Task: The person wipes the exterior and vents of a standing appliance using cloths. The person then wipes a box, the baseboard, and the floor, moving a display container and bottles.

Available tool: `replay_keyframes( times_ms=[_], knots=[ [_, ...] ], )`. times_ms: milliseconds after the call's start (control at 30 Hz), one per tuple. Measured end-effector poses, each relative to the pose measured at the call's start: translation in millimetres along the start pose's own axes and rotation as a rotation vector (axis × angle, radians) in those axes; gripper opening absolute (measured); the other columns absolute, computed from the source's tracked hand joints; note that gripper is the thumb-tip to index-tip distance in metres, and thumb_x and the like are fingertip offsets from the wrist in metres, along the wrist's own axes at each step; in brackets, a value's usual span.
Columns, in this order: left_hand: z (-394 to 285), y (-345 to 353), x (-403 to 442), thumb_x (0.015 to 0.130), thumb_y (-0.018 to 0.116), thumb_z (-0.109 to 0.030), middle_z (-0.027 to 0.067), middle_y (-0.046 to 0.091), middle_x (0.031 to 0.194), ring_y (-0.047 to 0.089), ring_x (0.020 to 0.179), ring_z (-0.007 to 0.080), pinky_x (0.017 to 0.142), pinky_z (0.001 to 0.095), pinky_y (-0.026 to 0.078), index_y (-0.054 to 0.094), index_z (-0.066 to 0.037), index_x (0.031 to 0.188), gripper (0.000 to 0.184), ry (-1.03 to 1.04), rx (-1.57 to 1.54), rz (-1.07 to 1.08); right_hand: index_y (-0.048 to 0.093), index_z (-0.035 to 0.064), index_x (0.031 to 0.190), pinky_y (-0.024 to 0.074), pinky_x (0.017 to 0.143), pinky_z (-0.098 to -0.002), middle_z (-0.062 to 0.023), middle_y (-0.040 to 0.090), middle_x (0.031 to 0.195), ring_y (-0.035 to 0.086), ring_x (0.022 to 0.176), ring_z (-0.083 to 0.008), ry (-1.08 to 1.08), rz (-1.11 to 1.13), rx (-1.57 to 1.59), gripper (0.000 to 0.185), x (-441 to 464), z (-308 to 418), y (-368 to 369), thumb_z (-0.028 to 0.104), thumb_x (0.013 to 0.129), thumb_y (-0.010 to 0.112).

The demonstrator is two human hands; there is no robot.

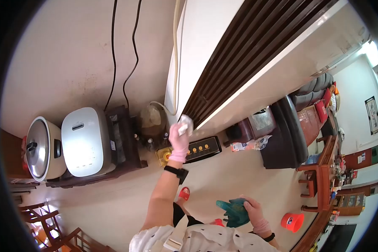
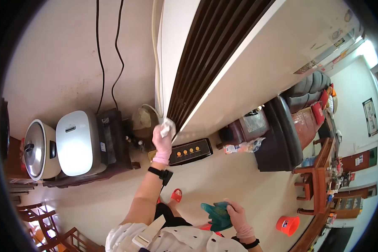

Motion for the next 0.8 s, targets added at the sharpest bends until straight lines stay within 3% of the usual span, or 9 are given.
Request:
replay_keyframes(
  times_ms=[100,200,300,367,433,500,600,700,800],
  knots=[
    [-67.7,31.4,39.6,0.068,0.069,0.010,0.0103,0.060,0.084,0.060,0.074,0.0268,0.066,0.0328,0.048,0.057,-0.009,0.095,0.035,0.168,-0.334,0.153,0.058,-0.0015,0.118,0.0453,0.091,-0.0290,-0.0092,0.063,0.108,0.057,0.099,-0.0152,-0.044,-0.035,0.007,0.029,0.6,-6.9,-0.7,0.007,0.092,0.050],
    [-24.9,33.6,4.4,0.068,0.070,0.010,0.0107,0.060,0.085,0.060,0.074,0.0276,0.065,0.0340,0.049,0.056,-0.011,0.098,0.039,0.262,-0.164,0.086,0.058,-0.0006,0.118,0.0454,0.090,-0.0290,-0.0089,0.063,0.107,0.057,0.099,-0.0154,-0.074,-0.102,-0.101,0.029,-1.4,-11.1,5.9,0.009,0.092,0.051],
    [52.3,2.8,-38.4,0.068,0.072,0.006,0.0108,0.060,0.082,0.061,0.074,0.0277,0.066,0.0335,0.049,0.060,-0.006,0.090,0.028,-0.073,0.149,0.300,0.058,0.0001,0.119,0.0452,0.091,-0.0290,-0.0089,0.063,0.108,0.057,0.099,-0.0159,-0.002,-0.051,-0.088,0.029,-9.4,-9.5,11.8,0.009,0.092,0.051],
    [58.6,6.9,-21.8,0.072,0.068,0.004,0.0122,0.063,0.080,0.062,0.074,0.0299,0.068,0.0356,0.050,0.065,-0.006,0.081,0.014,-0.324,-0.244,0.023,0.058,0.0000,0.119,0.0450,0.091,-0.0289,-0.0088,0.063,0.108,0.057,0.099,-0.0158,0.002,-0.039,-0.058,0.029,-6.6,-3.1,7.2,0.009,0.092,0.051],
    [-18.3,15.2,43.1,0.072,0.071,0.003,0.0114,0.063,0.082,0.061,0.074,0.0291,0.067,0.0352,0.051,0.065,-0.009,0.089,0.022,0.166,-0.080,-0.034,0.058,0.0000,0.119,0.0449,0.091,-0.0288,-0.0086,0.063,0.108,0.057,0.100,-0.0157,0.058,-0.025,-0.031,0.030,-14.0,-8.4,3.8,0.009,0.092,0.051],
    [-58.8,34.4,69.4,0.070,0.066,0.013,0.0106,0.062,0.084,0.061,0.076,0.0260,0.070,0.0321,0.050,0.063,-0.007,0.095,0.033,0.168,-0.378,0.059,0.058,0.0002,0.120,0.0445,0.091,-0.0282,-0.0082,0.063,0.108,0.057,0.099,-0.0148,0.038,-0.031,0.066,0.030,-4.7,-11.8,2.6,0.008,0.092,0.051],
    [-32.7,41.2,52.4,0.068,0.064,0.014,0.0112,0.062,0.086,0.061,0.076,0.0269,0.068,0.0313,0.050,0.062,-0.009,0.095,0.036,0.327,-0.151,-0.027,0.058,-0.0004,0.119,0.0446,0.091,-0.0282,-0.0083,0.064,0.107,0.057,0.099,-0.0146,0.004,-0.100,-0.040,0.030,-0.8,-5.9,11.3,0.008,0.092,0.051],
    [35.8,33.6,9.6,0.069,0.063,0.011,0.0117,0.060,0.083,0.061,0.074,0.0295,0.065,0.0334,0.049,0.059,-0.008,0.087,0.026,0.039,-0.099,0.206,0.057,-0.0010,0.119,0.0447,0.091,-0.0283,-0.0091,0.064,0.106,0.058,0.099,-0.0154,-0.024,-0.044,-0.105,0.029,3.1,-4.6,21.1,0.009,0.092,0.051],
    [47.1,24.5,19.3,0.067,0.063,0.009,0.0141,0.060,0.081,0.060,0.078,0.0335,0.070,0.0374,0.050,0.060,-0.007,0.084,0.023,0.074,0.129,0.396,0.057,-0.0017,0.118,0.0445,0.091,-0.0281,-0.0099,0.064,0.107,0.058,0.100,-0.0158,0.027,0.012,-0.111,0.029,7.0,1.1,27.3,0.008,0.092,0.051]
  ],
)
Point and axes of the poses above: each hand's wrist, its own x-axis towards the middle knuckle, its own y-axis out of the palm, z = x × y, the point moved 3 cm from there along x, towards the middle knuckle
